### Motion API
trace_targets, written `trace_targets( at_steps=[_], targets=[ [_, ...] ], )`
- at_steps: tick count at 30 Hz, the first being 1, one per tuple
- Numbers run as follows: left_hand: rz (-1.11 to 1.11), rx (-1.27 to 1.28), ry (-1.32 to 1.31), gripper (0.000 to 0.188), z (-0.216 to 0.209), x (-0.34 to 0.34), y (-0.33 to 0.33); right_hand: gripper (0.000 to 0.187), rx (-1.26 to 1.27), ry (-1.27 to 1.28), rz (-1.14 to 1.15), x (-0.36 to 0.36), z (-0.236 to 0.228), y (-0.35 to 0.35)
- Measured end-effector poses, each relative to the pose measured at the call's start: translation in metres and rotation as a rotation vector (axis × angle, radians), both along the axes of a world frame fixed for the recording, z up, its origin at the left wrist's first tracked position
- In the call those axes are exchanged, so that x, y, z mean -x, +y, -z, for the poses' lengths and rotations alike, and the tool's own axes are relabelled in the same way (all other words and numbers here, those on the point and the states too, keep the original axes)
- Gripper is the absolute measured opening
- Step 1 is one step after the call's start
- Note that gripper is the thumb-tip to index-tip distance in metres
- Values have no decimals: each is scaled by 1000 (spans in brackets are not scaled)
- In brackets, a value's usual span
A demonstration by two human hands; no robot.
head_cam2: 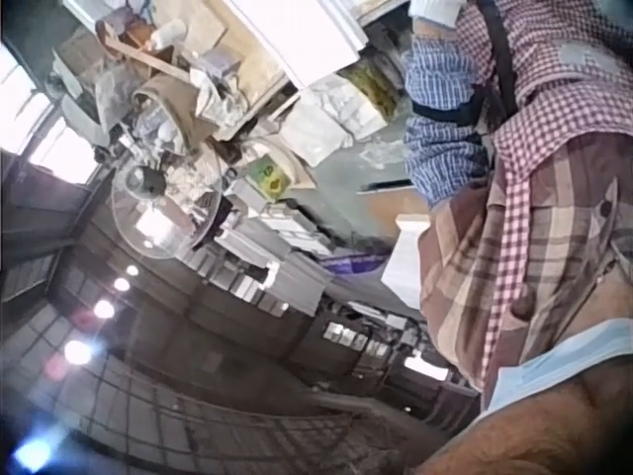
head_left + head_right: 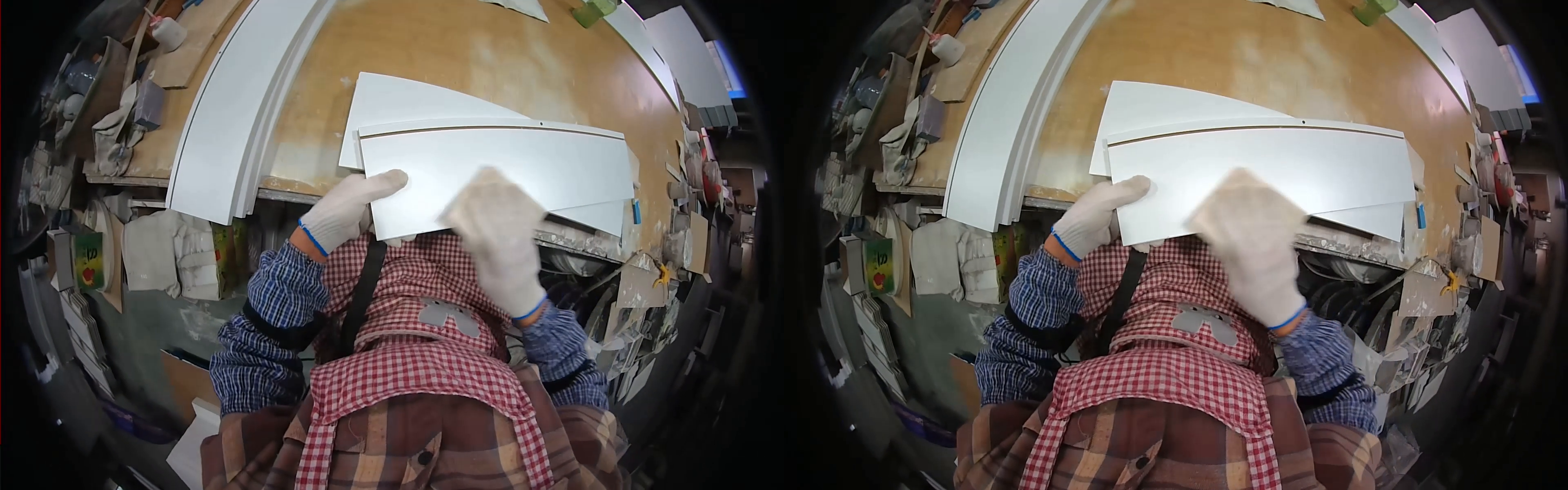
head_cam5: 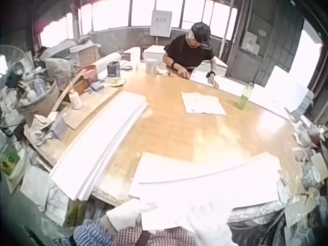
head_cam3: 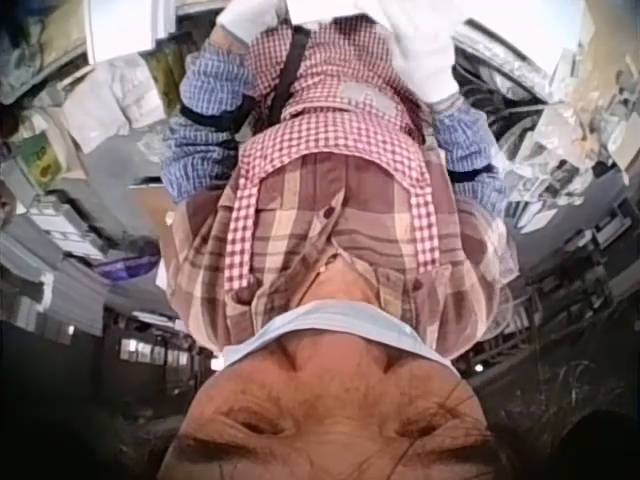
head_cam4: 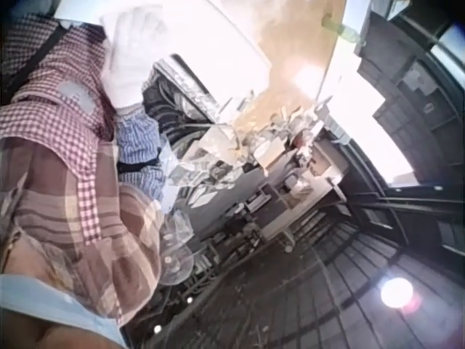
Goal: The recorder is sanding and cleaning white furniture boards using a sanding block and a utility knife to remove imperfections from edges and surfaces.
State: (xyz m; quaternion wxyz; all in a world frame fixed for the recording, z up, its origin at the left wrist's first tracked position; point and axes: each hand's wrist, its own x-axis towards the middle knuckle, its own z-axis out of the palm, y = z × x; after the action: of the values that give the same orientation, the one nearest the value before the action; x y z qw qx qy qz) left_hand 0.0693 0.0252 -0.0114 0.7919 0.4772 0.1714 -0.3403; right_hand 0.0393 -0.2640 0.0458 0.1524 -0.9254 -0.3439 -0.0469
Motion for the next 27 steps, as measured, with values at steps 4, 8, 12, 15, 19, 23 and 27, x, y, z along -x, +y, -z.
trace_targets(
  at_steps=[4,8,12,15,19,23,27],
  targets=[
    [-37,-34,9,55,0,0,-1,59,-82,162,-320,8,15,52],
    [39,-61,8,63,-5,-1,3,61,17,-5,-238,-7,9,3],
    [80,-149,-33,71,-9,-1,1,51,125,21,-18,-13,-3,-49],
    [75,-128,-75,72,-13,0,1,49,116,-30,-73,-5,3,-40],
    [-19,-60,-54,61,-16,0,-1,55,156,-14,-303,-4,18,11],
    [-117,82,-56,52,-10,2,-2,57,110,-44,-403,-19,-2,24],
    [-104,32,-179,47,14,0,-5,59,184,-53,-462,-33,-19,14]
  ],
)
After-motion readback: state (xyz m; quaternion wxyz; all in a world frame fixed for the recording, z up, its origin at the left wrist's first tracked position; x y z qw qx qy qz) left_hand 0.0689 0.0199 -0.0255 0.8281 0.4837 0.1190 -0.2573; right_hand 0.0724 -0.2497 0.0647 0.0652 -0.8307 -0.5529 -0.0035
